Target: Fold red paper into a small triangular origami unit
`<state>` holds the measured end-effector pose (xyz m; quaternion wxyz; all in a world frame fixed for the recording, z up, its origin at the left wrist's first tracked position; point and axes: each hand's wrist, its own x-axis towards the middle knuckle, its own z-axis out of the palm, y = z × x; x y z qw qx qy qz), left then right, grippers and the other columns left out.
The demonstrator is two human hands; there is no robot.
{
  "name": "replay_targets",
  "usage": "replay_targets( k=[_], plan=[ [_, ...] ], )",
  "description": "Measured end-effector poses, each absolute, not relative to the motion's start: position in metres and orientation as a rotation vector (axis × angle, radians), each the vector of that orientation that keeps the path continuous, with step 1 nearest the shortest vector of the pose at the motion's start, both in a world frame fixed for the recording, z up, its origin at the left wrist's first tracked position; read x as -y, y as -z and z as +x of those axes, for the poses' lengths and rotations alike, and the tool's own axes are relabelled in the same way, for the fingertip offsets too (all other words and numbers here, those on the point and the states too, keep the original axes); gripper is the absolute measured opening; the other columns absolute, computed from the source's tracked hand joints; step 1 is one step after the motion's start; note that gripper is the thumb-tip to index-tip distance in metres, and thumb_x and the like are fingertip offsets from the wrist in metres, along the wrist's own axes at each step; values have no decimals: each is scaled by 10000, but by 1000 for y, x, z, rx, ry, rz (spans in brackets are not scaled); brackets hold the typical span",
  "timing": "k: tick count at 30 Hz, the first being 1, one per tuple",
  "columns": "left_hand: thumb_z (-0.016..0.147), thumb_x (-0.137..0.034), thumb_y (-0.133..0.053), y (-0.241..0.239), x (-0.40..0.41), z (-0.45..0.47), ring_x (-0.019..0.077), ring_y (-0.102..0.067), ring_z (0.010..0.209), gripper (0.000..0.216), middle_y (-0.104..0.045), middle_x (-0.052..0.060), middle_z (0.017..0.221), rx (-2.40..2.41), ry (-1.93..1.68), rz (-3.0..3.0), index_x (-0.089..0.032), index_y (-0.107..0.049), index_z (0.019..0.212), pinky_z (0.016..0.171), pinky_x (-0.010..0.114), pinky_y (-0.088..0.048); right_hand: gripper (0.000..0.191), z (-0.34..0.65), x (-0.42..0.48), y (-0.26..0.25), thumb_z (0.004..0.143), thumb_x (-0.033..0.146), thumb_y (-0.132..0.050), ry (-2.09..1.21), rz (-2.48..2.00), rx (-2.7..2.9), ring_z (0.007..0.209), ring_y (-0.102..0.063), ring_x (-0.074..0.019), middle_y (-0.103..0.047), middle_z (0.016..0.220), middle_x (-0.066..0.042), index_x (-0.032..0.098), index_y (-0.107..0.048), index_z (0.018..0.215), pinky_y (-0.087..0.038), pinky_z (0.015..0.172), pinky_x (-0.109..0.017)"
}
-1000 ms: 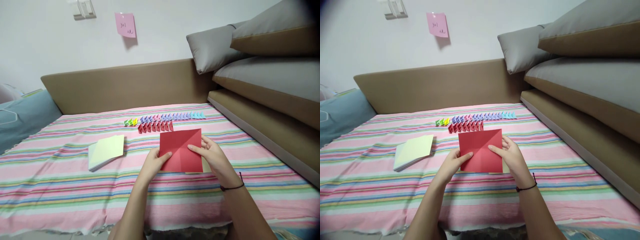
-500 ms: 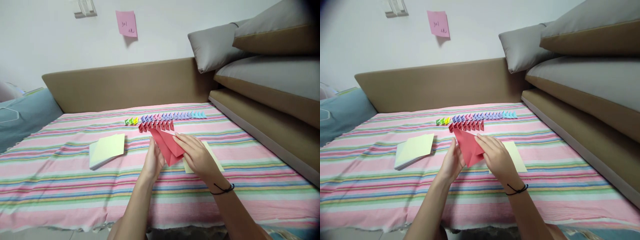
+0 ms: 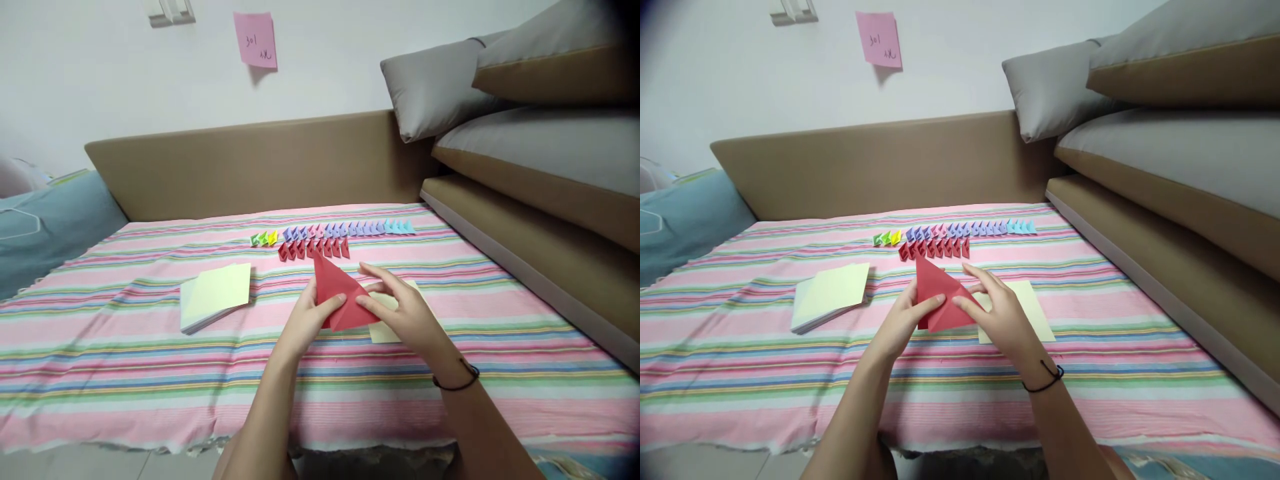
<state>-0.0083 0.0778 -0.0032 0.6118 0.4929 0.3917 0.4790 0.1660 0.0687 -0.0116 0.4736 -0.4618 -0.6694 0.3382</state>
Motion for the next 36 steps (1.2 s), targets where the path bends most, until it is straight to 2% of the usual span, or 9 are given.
replay_targets(
  k=[3, 5, 8, 10, 14, 18, 23, 29, 36],
  plan=[
    [743, -283, -693, 1, -74, -6, 226, -618, 991, 464, -654, 60, 1116, -879, -1060, 1222, -211, -540, 1176, 799, 292, -492, 484, 168, -71, 14, 754, 398, -685, -1291, -1028, 1455, 952, -661, -236, -670, 1129, -79, 226, -573, 1193, -533, 829, -384],
    [765, -334, -672, 1, -74, -4, 222, -613, 995, 442, -649, 61, 1122, -855, -1088, 1239, -208, -548, 1170, 812, 283, -483, 431, 169, -71, 15, 742, 381, -699, -1414, -973, 1345, 914, -671, -227, -706, 1030, -67, 210, -612, 1127, -536, 796, -354],
    [829, -482, -547, 2, -78, -5, 218, -632, 947, 429, -651, 84, 1112, -831, -1134, 1138, -185, -575, 1137, 755, 273, -492, 365, 168, -71, 14, 728, 370, -712, -1412, -989, 1174, 906, -667, -219, -715, 992, -63, 195, -650, 1043, -522, 767, -316],
    [812, -504, -554, 4, -80, -9, 204, -656, 848, 456, -677, 88, 1029, -905, -1108, 1085, -171, -585, 1121, 678, 260, -496, 355, 169, -71, 14, 730, 371, -711, -1395, -1000, 1083, 911, -663, -222, -710, 1007, -70, 188, -649, 1027, -515, 759, -311],
    [654, -353, -747, 6, -84, -13, 165, -658, 672, 425, -706, 45, 766, -1026, -1013, 1143, -134, -618, 996, 635, 247, -501, 358, 169, -72, 15, 719, 357, -726, -1360, -988, 1004, 976, -644, -228, -690, 1078, -75, 198, -638, 1027, -500, 797, -308],
    [607, -293, -767, 10, -84, -8, 156, -648, 610, 282, -692, 23, 649, -1045, -1096, 1267, -135, -635, 800, 614, 238, -502, 410, 168, -72, 15, 707, 331, -739, -1388, -1012, 1049, 987, -642, -235, -694, 1071, -78, 207, -610, 1077, -498, 782, -305],
    [604, -264, -769, 12, -84, -5, 162, -658, 639, 281, -696, 25, 667, -1068, -1163, 1343, -142, -652, 828, 584, 220, -503, 395, 166, -70, 16, 716, 325, -734, -1451, -1052, 1107, 794, -678, -212, -731, 929, -73, 193, -602, 1064, -506, 695, -308],
    [753, -387, -663, 6, -81, -2, 151, -678, 726, 313, -721, 63, 830, -952, -1208, 1042, -136, -665, 941, 713, 257, -553, 316, 167, -72, 19, 699, 300, -754, -1302, -979, 927, 835, -674, -201, -729, 966, -65, 180, -639, 968, -513, 752, -307],
    [610, -276, -802, 12, -75, 15, 152, -676, 716, 331, -724, 54, 758, -982, -1417, 990, -125, -667, 872, 700, 238, -533, 363, 155, -69, 14, 646, 271, -799, -1266, -947, 789, 789, -683, -195, -735, 949, -67, 175, -640, 958, -530, 720, -302]
  ],
)
